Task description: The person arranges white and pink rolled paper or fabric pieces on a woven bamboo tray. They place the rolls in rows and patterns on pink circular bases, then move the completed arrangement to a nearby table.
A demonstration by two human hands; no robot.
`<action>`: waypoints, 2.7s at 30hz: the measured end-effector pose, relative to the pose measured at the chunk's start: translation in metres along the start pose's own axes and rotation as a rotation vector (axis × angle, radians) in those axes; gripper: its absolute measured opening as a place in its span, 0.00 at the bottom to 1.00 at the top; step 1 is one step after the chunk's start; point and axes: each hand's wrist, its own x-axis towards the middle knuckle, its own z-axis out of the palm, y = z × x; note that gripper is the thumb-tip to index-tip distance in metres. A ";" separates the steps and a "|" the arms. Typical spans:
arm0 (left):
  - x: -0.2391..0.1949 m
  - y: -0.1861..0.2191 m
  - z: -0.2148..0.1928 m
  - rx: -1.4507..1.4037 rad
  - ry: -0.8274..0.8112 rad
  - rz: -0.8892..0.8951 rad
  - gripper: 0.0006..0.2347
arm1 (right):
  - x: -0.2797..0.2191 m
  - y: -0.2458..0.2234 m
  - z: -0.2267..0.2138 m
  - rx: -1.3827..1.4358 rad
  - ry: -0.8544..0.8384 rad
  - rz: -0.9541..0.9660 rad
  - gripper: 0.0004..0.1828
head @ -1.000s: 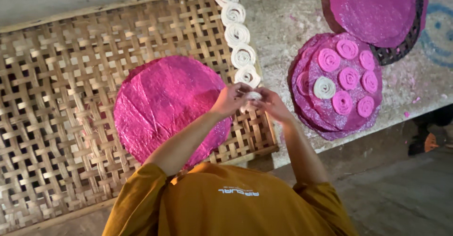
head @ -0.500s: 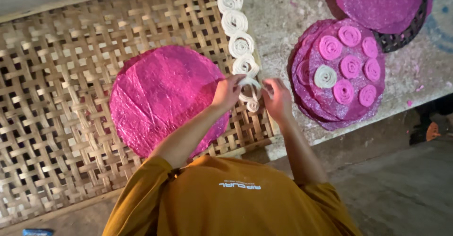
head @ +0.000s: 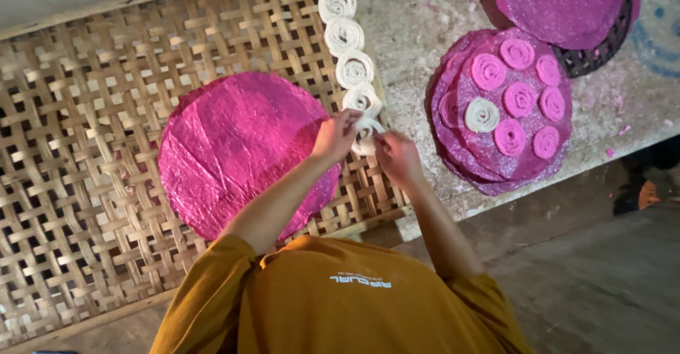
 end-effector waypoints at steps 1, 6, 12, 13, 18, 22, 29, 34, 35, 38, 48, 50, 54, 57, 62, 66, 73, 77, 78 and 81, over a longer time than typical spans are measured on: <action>-0.001 -0.001 0.000 0.024 -0.004 -0.009 0.14 | 0.003 0.001 0.001 -0.057 0.041 -0.068 0.08; -0.004 0.011 -0.005 0.077 -0.029 -0.075 0.17 | 0.017 0.000 -0.002 -0.133 0.177 -0.132 0.09; -0.005 0.027 0.000 0.158 -0.076 -0.146 0.20 | 0.024 0.000 -0.008 -0.170 0.154 -0.263 0.13; -0.004 0.025 0.001 0.110 -0.088 -0.222 0.20 | 0.025 0.000 -0.007 -0.186 0.137 -0.284 0.13; -0.004 0.008 0.003 0.016 0.045 0.006 0.19 | 0.024 0.005 0.000 -0.209 0.075 -0.309 0.13; -0.011 0.009 -0.003 0.115 0.074 0.085 0.18 | 0.022 0.006 0.000 -0.203 0.087 -0.196 0.08; -0.035 0.029 -0.011 0.322 0.184 0.183 0.16 | 0.022 0.001 0.005 -0.255 0.097 -0.328 0.10; -0.039 0.033 -0.011 0.173 0.097 0.036 0.11 | 0.021 -0.004 -0.005 -0.114 0.071 -0.192 0.05; -0.041 0.032 -0.011 0.105 0.086 0.045 0.10 | 0.016 -0.004 -0.009 -0.082 0.102 -0.166 0.07; -0.043 0.031 -0.004 -0.208 -0.168 -0.329 0.12 | 0.005 -0.009 -0.011 0.042 0.015 -0.140 0.08; -0.025 -0.003 0.007 -0.150 -0.079 -0.235 0.12 | 0.004 -0.003 -0.015 -0.119 0.056 -0.196 0.19; -0.022 -0.014 0.007 -0.090 -0.052 -0.176 0.12 | 0.012 0.000 -0.011 -0.251 0.032 -0.306 0.21; -0.017 -0.026 0.007 -0.066 -0.038 -0.134 0.12 | 0.020 -0.003 -0.003 -0.306 -0.063 -0.320 0.26; -0.013 -0.023 0.007 -0.050 -0.041 -0.151 0.13 | 0.022 -0.007 -0.007 -0.312 -0.074 -0.354 0.14; -0.020 -0.001 0.010 0.083 0.023 0.118 0.09 | 0.021 -0.006 -0.019 -0.366 -0.036 -0.376 0.10; -0.023 0.019 0.005 0.425 -0.029 0.108 0.10 | 0.020 0.001 -0.018 -0.337 -0.040 -0.348 0.08; -0.026 0.030 -0.011 0.606 0.111 0.148 0.17 | 0.023 0.008 -0.011 -0.170 0.087 -0.257 0.14; -0.030 0.027 -0.015 0.580 0.083 -0.003 0.16 | 0.032 0.012 -0.002 -0.299 0.038 -0.325 0.18; -0.029 0.026 -0.015 0.581 0.091 0.046 0.15 | 0.035 0.013 0.001 -0.322 0.018 -0.331 0.20; -0.026 0.020 -0.013 0.485 0.072 0.086 0.14 | 0.035 0.020 0.005 -0.248 -0.040 -0.344 0.23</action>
